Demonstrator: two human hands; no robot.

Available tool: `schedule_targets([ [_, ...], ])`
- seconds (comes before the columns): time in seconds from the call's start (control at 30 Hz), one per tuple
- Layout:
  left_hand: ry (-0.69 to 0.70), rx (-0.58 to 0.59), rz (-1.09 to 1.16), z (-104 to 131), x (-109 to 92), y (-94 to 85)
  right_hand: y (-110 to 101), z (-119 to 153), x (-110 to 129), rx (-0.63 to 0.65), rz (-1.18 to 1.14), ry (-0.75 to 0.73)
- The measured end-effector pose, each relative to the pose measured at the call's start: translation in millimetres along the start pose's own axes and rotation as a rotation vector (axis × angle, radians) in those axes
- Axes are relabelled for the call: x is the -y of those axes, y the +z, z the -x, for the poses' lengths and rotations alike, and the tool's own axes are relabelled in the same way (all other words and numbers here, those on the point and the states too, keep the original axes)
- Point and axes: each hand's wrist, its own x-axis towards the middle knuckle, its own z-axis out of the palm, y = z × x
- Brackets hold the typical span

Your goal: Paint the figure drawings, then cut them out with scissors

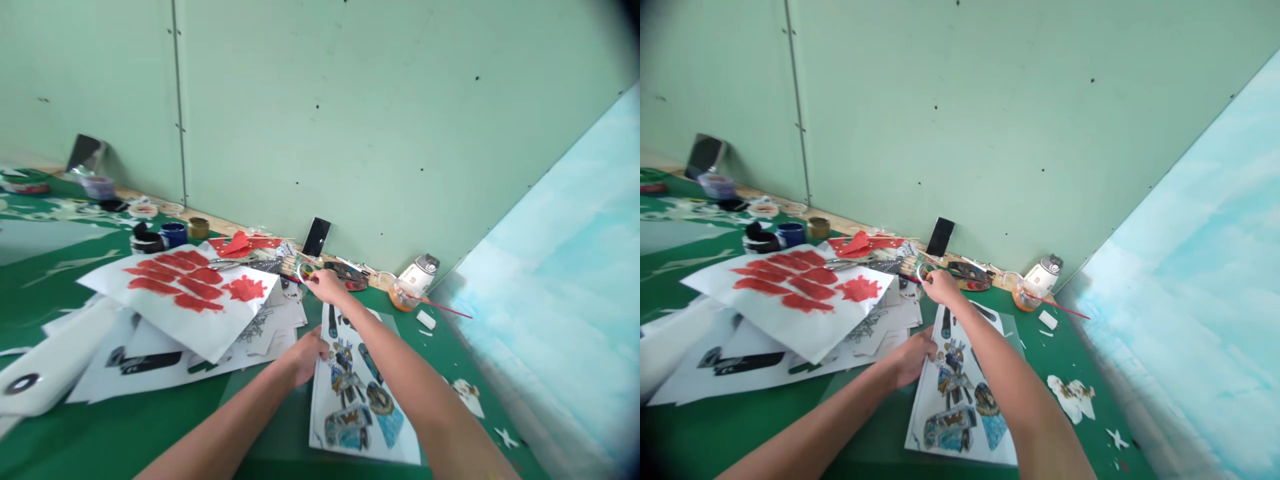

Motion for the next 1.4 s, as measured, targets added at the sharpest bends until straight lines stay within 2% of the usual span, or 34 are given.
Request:
schedule_targets([
  [0.1,0.013,-0.035,-0.016,-1.5,-0.4,-4.8,19.6,-31.6,9.4,0.071,0.140,0.029],
  [0.23,-0.001,-0.021,-0.019,-1.1,0.9,-3.1,28.5,-36.2,3.7,0.099,0.251,0.051],
  [0.37,-0.022,0.012,-0.025,-0.7,4.4,1.5,12.4,-45.4,7.6,0.069,0.314,0.007],
  [0.53,-0.022,0.024,-0.030,-0.3,4.9,-1.3,-17.0,-91.9,36.4,0.070,0.339,-0.107],
  [0.6,-0.017,0.023,-0.031,0.7,3.7,-3.1,-22.0,-102.5,39.2,0.086,0.337,-0.126],
  [0.7,-0.020,0.031,-0.030,2.0,2.2,-3.1,-18.8,-96.2,24.2,0.119,0.330,-0.115],
  [0.83,-0.038,0.052,-0.023,2.7,1.7,0.1,-3.6,-69.7,-8.7,0.176,0.323,-0.047],
  [0.93,-0.044,0.057,-0.018,2.8,1.1,1.0,7.3,-60.9,-21.8,0.204,0.318,-0.012],
  [1.2,-0.021,0.019,-0.014,3.3,-2.8,-0.5,27.7,-76.0,-12.4,0.214,0.355,0.004],
  [1.4,-0.024,0.002,0.000,-0.2,2.1,-2.6,31.1,-88.1,-4.3,0.282,0.368,0.045],
])
